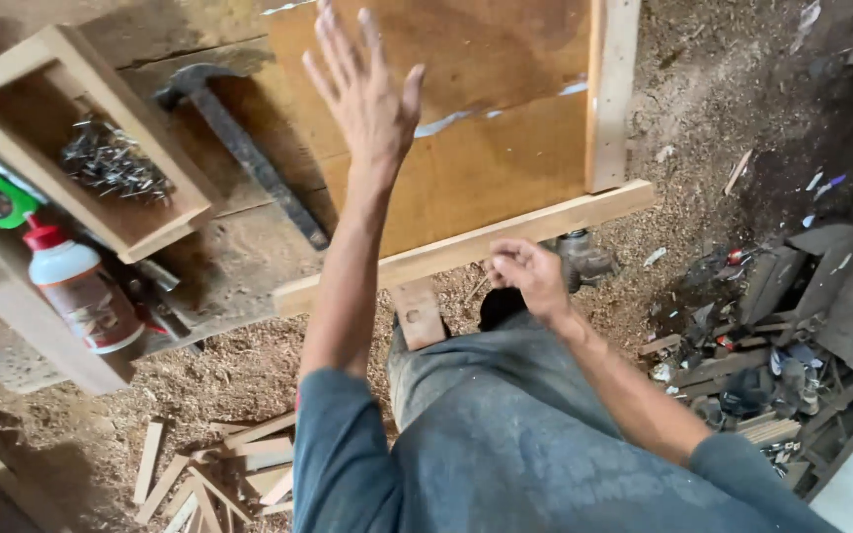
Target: Hammering nails into wooden boards to assemble a structure in a workshop.
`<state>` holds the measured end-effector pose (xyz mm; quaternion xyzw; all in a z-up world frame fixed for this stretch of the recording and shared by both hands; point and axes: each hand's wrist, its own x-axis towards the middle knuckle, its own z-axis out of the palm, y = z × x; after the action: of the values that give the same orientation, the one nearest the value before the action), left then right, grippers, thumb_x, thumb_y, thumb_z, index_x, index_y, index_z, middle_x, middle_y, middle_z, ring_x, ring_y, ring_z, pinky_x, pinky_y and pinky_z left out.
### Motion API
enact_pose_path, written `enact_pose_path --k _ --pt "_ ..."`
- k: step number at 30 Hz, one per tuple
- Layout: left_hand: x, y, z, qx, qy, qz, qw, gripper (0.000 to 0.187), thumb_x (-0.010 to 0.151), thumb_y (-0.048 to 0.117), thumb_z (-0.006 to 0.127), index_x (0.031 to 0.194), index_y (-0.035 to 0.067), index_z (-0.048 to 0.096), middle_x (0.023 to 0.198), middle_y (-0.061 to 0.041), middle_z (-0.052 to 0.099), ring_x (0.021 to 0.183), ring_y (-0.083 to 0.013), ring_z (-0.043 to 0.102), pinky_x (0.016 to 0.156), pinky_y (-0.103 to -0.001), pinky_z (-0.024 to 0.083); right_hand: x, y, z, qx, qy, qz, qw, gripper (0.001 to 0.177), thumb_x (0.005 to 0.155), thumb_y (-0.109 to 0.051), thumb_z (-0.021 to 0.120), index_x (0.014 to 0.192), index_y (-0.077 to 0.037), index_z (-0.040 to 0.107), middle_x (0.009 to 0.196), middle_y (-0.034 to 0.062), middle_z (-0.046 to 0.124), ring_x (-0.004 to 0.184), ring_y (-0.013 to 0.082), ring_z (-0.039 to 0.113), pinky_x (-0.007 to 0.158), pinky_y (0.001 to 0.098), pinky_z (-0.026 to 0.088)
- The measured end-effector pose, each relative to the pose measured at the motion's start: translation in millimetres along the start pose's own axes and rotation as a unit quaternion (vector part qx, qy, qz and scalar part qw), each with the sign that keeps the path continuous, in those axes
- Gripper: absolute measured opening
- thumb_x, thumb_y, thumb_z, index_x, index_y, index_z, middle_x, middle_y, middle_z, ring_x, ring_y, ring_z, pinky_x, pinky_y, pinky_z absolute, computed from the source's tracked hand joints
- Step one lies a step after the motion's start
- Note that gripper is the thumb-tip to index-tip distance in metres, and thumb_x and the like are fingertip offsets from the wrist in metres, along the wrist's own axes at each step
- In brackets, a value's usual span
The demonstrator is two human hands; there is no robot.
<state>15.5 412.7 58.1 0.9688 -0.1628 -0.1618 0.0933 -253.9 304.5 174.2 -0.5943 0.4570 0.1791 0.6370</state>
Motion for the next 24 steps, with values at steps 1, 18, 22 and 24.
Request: enact_pose_path --k 1,18,22,24 --pt "13 22 15 0.001 0.003 -0.003 1.000 0.096 0.108 0.069 0.079 0.167 0.016 0.025 0.166 -0.025 0.006 0.158 -0.0396 0.011 0.129 -0.062 0.013 -8 12 -12 -0.001 -0.003 -0.003 1.000 0.024 0.096 -0.004 0.066 0.118 0.003 0.069 0.092 0.0164 0.076 0.072 0.0209 0.072 0.064 0.0278 0.063" --pt "77 227 82 -0.001 0.146 0.111 0.983 0.055 0.091 0.040 0.072 0.144 0.040 0.056 0.151 -0.020 0.049 0.146 -0.0386 0.024 0.115 -0.077 0.002 -36 31 -240 0.179 0.027 0.086 0.980 0.023 0.100 0.001 0.055 0.121 0.004 0.064 0.105 0.0219 0.072 0.089 0.0298 0.071 0.078 0.0367 0.062" --pt "4 179 33 0.005 0.047 -0.067 0.997 0.059 0.098 0.055 0.065 0.153 0.033 0.057 0.162 -0.022 0.014 0.149 -0.0419 -0.002 0.118 -0.077 -0.005 -21 92 -285 0.276 0.092 0.030 0.956 0.023 0.096 -0.005 0.065 0.118 0.001 0.066 0.093 0.0173 0.072 0.071 0.0226 0.068 0.064 0.0327 0.058" --pt "-53 145 16 -0.102 0.227 -0.060 0.967 0.044 0.106 0.026 0.083 0.143 0.020 0.061 0.163 -0.018 0.027 0.155 -0.0358 0.034 0.125 -0.054 0.036 -15 75 -299 0.200 0.116 0.052 0.972 0.019 0.101 -0.003 0.059 0.118 0.002 0.065 0.098 0.0189 0.072 0.082 0.0248 0.071 0.071 0.0305 0.063"
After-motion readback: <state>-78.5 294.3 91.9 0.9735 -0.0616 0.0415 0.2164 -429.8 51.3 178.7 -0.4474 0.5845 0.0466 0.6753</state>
